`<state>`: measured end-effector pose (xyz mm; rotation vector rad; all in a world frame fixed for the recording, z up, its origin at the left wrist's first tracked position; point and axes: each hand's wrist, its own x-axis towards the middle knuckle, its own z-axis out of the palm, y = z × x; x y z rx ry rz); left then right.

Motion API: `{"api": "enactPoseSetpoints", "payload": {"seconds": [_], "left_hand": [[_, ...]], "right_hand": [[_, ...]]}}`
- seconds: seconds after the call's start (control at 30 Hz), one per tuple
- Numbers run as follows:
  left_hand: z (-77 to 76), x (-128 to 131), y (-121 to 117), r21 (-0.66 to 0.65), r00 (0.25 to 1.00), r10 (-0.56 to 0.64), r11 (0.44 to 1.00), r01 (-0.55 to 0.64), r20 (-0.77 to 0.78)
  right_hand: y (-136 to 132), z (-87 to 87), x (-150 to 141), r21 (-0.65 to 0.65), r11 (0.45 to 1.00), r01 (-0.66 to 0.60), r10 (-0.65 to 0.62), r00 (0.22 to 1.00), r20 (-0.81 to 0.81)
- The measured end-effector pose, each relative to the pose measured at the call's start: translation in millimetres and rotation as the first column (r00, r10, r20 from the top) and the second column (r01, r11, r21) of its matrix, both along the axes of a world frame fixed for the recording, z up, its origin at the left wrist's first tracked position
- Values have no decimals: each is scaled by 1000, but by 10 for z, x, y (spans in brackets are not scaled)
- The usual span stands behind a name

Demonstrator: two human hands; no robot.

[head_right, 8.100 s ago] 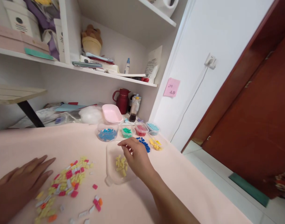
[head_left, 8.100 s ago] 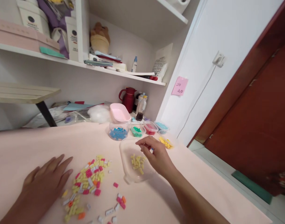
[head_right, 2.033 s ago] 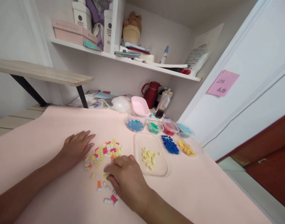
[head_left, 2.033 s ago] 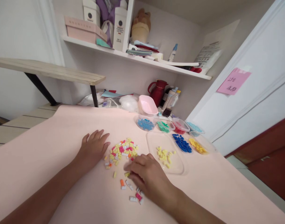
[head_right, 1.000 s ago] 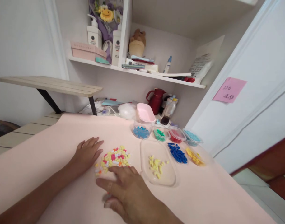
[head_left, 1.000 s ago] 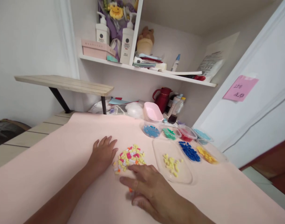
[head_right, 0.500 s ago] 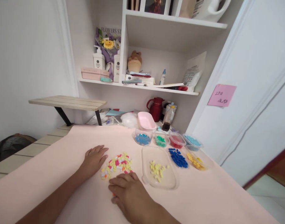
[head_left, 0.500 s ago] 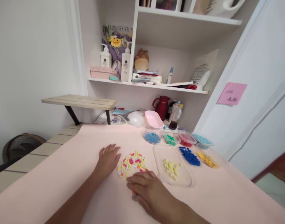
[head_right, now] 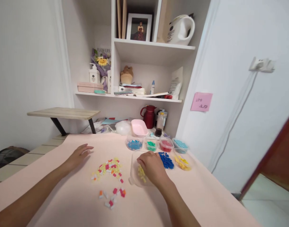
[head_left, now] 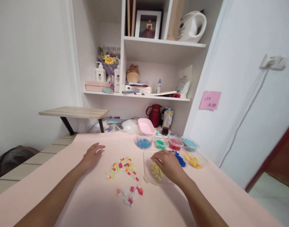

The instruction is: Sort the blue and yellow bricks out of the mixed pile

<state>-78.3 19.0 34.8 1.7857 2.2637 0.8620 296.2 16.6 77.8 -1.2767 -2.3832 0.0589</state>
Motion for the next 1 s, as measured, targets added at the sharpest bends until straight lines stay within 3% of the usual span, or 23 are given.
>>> {"api": "enactPoseSetpoints", "payload": {"seconds": [0.17,0.37,0.43,0.53,0.67,0.73,0.83,1.0], "left_hand": [[32,66,-235,-37,990,125,991,-128,-59],[-188,522,-470,-57,996,32,998,-36,-78],[-261,636,-498,-29,998,-6,1000,4,-55],[-330,698,-537,28,999,33,999,-33,3],[-343,711,-604,72,995,95,993,-98,40],[-331,740,-628,31,995,95,995,-95,-8],[-309,800,-646,-63,993,55,996,-62,-105],[-282,845,-664,-104,989,37,993,-52,-145]], "right_hand": [[13,35,110,-52,991,120,-115,989,88],[5,-8,-36,-114,991,-75,53,981,-187],[-46,14,-104,-215,964,-159,118,974,-194],[-187,81,-170,-396,892,-217,198,976,-88],[-406,99,-210,-549,824,-142,214,974,69],[-498,37,-239,-548,831,-96,186,976,111],[-587,-112,-301,-458,884,-87,166,977,135],[-616,-319,-389,-391,913,-116,155,985,69]]}}
